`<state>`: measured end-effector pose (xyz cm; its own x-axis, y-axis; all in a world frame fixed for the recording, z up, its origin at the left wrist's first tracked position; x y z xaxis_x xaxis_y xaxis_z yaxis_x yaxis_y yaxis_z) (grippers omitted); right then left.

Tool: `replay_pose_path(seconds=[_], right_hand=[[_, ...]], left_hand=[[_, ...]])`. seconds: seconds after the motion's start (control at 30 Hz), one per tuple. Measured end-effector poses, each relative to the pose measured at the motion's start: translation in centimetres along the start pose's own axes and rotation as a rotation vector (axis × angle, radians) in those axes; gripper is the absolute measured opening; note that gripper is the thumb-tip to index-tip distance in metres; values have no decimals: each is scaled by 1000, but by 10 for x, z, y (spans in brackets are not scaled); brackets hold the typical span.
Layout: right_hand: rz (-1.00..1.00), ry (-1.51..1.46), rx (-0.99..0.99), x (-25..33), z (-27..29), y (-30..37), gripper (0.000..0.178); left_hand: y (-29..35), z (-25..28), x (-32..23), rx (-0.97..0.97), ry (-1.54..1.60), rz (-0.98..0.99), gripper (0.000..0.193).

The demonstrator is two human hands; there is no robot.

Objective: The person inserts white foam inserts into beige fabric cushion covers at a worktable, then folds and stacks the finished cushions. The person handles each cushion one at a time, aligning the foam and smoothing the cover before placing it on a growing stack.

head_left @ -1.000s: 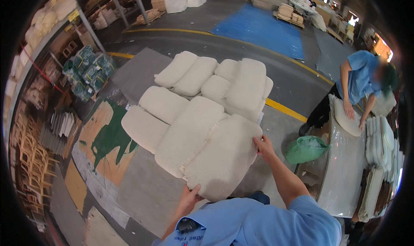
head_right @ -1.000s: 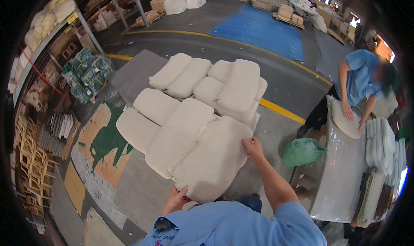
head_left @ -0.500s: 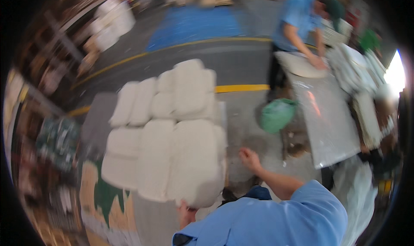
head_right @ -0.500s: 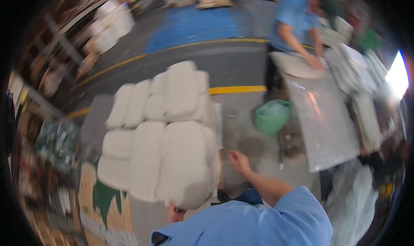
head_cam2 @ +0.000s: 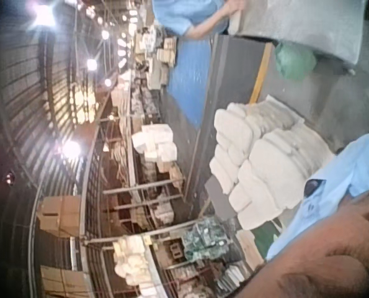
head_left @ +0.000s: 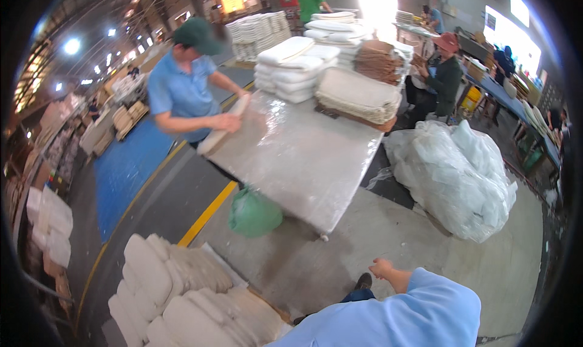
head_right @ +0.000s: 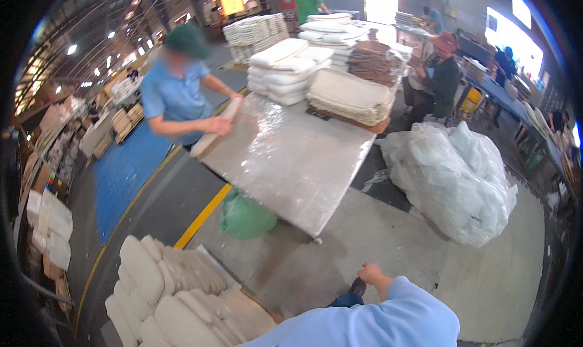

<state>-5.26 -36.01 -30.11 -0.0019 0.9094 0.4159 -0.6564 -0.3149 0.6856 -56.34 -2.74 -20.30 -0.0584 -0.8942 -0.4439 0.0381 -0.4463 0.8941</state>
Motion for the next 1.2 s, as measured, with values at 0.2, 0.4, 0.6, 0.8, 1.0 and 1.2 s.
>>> replay_pose_path(seconds=[0.2, 0.4, 0.6, 0.8, 1.0, 1.2], right_hand=[[105, -316, 73, -8, 89, 0, 70], [279, -478, -76, -1, 211, -23, 64], [297, -530, -199, -1, 285, -65, 59], [293, -590, -44, 45, 319, -113, 47], [543, -701, 28, 145, 398, -160, 41], [905, -467, -151, 273, 577, -238, 31]], left_hand=[[-3, -197, -1, 189, -520, -71, 44], [23, -401, 13, 426, -497, -101, 34], [48, -529, 39, 581, -717, -78, 35], [42, -637, -59, 502, -742, -184, 34], [97, -778, -210, 624, -480, -561, 34], [144, -880, -354, 676, -297, -732, 36]])
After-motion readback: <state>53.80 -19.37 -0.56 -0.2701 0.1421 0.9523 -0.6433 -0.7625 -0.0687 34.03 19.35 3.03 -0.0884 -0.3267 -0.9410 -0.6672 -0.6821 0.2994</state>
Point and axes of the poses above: each hand's wrist, its own y-axis away from the middle knuckle, its own z-axis out of the back of the hand, x = y × z, the point moved 10 cm from there along -y, towards the middle knuckle, and after that the axes turned 10 degrees about z, right-handed, at the moved point
